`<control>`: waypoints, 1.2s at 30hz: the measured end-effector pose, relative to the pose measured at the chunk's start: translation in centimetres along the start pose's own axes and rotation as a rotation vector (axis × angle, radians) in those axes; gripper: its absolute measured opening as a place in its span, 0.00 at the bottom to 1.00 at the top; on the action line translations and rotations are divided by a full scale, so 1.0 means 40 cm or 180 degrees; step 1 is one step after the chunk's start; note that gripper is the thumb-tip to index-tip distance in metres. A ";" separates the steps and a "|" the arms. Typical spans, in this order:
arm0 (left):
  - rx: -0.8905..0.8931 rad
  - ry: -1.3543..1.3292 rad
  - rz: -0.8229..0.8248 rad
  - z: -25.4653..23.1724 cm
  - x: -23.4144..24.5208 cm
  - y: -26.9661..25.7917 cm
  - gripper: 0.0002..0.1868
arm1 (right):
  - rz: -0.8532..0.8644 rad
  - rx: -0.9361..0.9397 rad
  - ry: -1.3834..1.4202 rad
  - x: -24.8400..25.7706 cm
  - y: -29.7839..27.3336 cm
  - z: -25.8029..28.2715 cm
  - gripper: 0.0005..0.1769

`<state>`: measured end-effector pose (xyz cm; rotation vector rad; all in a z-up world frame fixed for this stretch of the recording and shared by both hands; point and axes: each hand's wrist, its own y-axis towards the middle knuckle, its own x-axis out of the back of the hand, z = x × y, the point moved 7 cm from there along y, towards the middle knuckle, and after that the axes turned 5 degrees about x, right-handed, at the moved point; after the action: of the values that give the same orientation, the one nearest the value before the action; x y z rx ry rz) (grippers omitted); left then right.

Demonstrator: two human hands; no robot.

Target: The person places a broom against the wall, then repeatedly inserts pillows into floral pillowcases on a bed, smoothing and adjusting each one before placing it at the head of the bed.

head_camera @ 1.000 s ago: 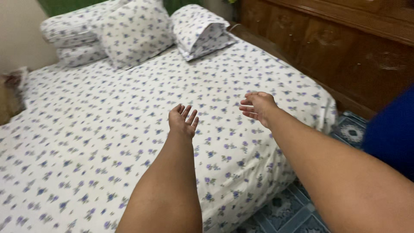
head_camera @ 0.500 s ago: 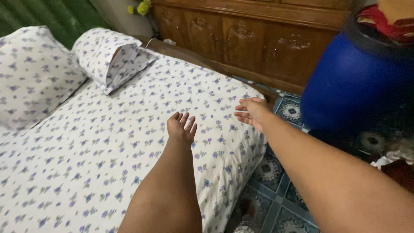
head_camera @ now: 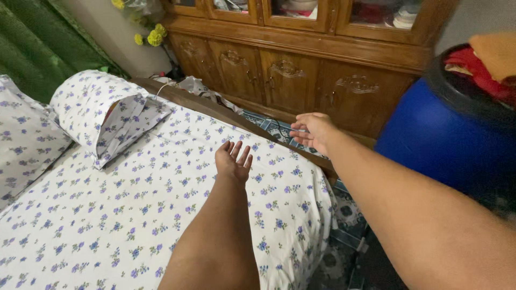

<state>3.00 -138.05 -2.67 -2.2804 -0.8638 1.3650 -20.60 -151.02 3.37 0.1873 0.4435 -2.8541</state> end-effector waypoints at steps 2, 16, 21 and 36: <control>-0.0013 -0.0067 -0.0062 -0.019 -0.021 0.031 0.30 | 0.0045 -0.0001 0.0014 -0.019 0.049 0.021 0.15; -0.0680 -0.0759 -0.0642 -0.170 0.022 0.205 0.27 | 0.0847 -0.0188 -0.0469 -0.246 0.384 0.079 0.14; -0.1054 -0.1061 -0.0967 -0.175 0.036 0.279 0.26 | 0.1283 -0.0442 -0.0655 -0.299 0.552 0.044 0.14; -0.1748 -0.1741 -0.1633 -0.107 -0.291 0.367 0.26 | 0.2434 -0.0836 -0.0648 -0.324 0.951 0.198 0.11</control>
<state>7.42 -156.69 -1.20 -1.7882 -2.0488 1.6507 1.08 -185.76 2.27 0.0067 0.5513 -2.0222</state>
